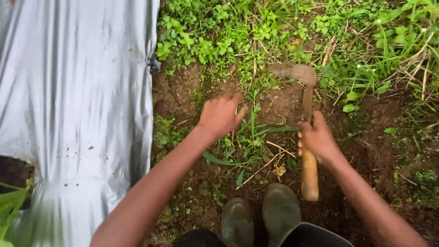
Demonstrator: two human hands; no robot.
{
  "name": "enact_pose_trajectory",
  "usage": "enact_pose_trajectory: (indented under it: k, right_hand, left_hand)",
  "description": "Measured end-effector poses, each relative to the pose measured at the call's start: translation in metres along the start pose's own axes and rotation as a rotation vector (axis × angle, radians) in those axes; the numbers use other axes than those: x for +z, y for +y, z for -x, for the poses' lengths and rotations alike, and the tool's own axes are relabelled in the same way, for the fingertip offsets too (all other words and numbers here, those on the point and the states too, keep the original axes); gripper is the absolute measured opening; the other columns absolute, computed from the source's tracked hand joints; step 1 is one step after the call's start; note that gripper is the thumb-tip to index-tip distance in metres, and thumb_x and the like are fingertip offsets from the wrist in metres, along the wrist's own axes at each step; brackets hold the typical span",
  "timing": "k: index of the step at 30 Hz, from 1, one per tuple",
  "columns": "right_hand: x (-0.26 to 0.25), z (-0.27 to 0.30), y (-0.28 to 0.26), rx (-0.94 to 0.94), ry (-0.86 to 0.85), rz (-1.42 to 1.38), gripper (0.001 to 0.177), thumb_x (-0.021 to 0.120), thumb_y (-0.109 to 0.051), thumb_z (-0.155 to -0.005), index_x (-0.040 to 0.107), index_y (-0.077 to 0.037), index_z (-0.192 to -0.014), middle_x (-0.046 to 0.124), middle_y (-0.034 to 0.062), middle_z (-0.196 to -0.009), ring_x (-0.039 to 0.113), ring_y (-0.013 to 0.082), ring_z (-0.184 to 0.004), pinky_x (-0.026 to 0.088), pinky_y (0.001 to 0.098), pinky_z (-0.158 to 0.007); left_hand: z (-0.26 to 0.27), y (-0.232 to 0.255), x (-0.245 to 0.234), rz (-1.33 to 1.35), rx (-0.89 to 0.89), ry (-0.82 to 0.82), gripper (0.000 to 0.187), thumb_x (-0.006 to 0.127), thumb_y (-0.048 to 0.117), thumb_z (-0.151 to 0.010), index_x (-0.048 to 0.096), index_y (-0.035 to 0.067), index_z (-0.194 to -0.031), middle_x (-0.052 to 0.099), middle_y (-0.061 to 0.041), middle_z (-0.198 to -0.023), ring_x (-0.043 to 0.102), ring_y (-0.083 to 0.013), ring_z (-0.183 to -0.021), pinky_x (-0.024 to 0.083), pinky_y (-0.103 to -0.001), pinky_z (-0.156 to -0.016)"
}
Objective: The person uses a hand hoe to remove weeds from the soil along the edge of a plastic mulch sheet. They repeatedly strike the ground to loosen the soil and pull out the weeds by hand, clearing the area around the plants.
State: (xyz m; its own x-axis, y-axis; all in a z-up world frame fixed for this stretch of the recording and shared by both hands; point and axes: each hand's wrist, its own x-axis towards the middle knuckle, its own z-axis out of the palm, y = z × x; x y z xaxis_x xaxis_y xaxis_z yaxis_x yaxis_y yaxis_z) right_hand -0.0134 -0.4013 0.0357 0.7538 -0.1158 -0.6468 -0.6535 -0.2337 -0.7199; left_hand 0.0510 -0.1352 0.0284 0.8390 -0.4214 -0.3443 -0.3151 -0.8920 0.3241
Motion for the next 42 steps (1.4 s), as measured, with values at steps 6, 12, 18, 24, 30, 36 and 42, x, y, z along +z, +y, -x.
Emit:
enact_pose_trajectory:
  k: [6,12,18,24,30,36,42]
  right_hand:
    - [-0.013,-0.006,-0.036,-0.174,0.196,-0.168,0.031,0.037,-0.002,-0.106,0.034,0.005,-0.136,0.045,0.0109,-0.074,0.052,0.0201,-0.052,0.054,0.0369,-0.034]
    - [0.006,0.005,-0.018,0.096,0.008,-0.109,0.033,0.04,-0.007,-0.103,0.039,0.007,-0.133,0.047,0.0105,-0.066,0.05,0.021,-0.042,0.051,0.0401,-0.027]
    - [-0.008,-0.004,-0.025,-0.096,0.164,-0.121,0.034,0.041,-0.002,-0.106,0.036,0.009,-0.138,0.051,0.0146,-0.076,0.053,0.023,-0.047,0.054,0.0398,-0.03]
    - [0.008,0.003,-0.004,0.077,-0.006,-0.118,0.029,0.038,-0.002,-0.102,0.034,0.007,-0.129,0.048,0.0141,-0.068,0.051,0.0247,-0.043,0.051,0.0439,-0.027]
    - [-0.004,0.011,-0.019,-0.111,0.124,-0.105,0.036,0.04,0.005,-0.103,0.032,0.01,-0.138,0.052,0.0192,-0.074,0.054,0.0266,-0.045,0.055,0.0432,-0.029]
    - [0.005,0.017,0.011,0.041,0.016,-0.098,0.041,0.039,0.004,-0.101,0.03,0.006,-0.14,0.052,0.0198,-0.071,0.055,0.0287,-0.044,0.057,0.047,-0.03]
    - [0.001,0.025,-0.013,-0.122,0.145,-0.155,0.037,0.04,0.005,-0.103,0.032,0.008,-0.139,0.052,0.0176,-0.075,0.056,0.0259,-0.047,0.057,0.043,-0.031]
  left_hand:
    - [-0.074,0.008,0.02,-0.069,0.114,0.036,0.061,0.072,0.044,-0.096,0.058,0.008,-0.143,0.061,-0.019,-0.137,0.065,-0.0409,-0.123,0.057,-0.061,-0.096]
    - [-0.103,0.016,0.044,-0.219,0.058,0.065,0.079,0.078,0.037,-0.098,0.04,0.007,-0.159,0.037,-0.017,-0.161,0.059,-0.0351,-0.133,0.05,-0.051,-0.113]
    - [-0.13,-0.03,0.104,-0.363,0.181,0.29,0.047,0.074,0.025,-0.1,0.062,0.009,-0.141,0.045,-0.013,-0.153,0.063,-0.0306,-0.122,0.056,-0.046,-0.099]
    - [-0.157,-0.046,0.138,-0.396,0.265,0.484,0.014,0.08,0.018,-0.094,0.075,0.012,-0.105,0.059,-0.004,-0.122,0.062,-0.0231,-0.106,0.056,-0.036,-0.08]
    - [-0.139,-0.036,0.13,-0.277,0.275,0.506,0.006,0.077,0.01,-0.093,0.075,0.013,-0.097,0.062,-0.001,-0.102,0.063,-0.02,-0.096,0.057,-0.032,-0.071]
    - [-0.129,-0.041,0.131,-0.26,0.214,0.501,0.01,0.076,0.009,-0.089,0.077,0.017,-0.095,0.065,0.001,-0.096,0.064,-0.0176,-0.088,0.057,-0.031,-0.068]
    - [-0.107,-0.035,0.11,-0.177,0.135,0.279,0.022,0.066,0.001,-0.095,0.076,0.016,-0.107,0.068,-0.001,-0.103,0.068,-0.0179,-0.096,0.062,-0.034,-0.078]
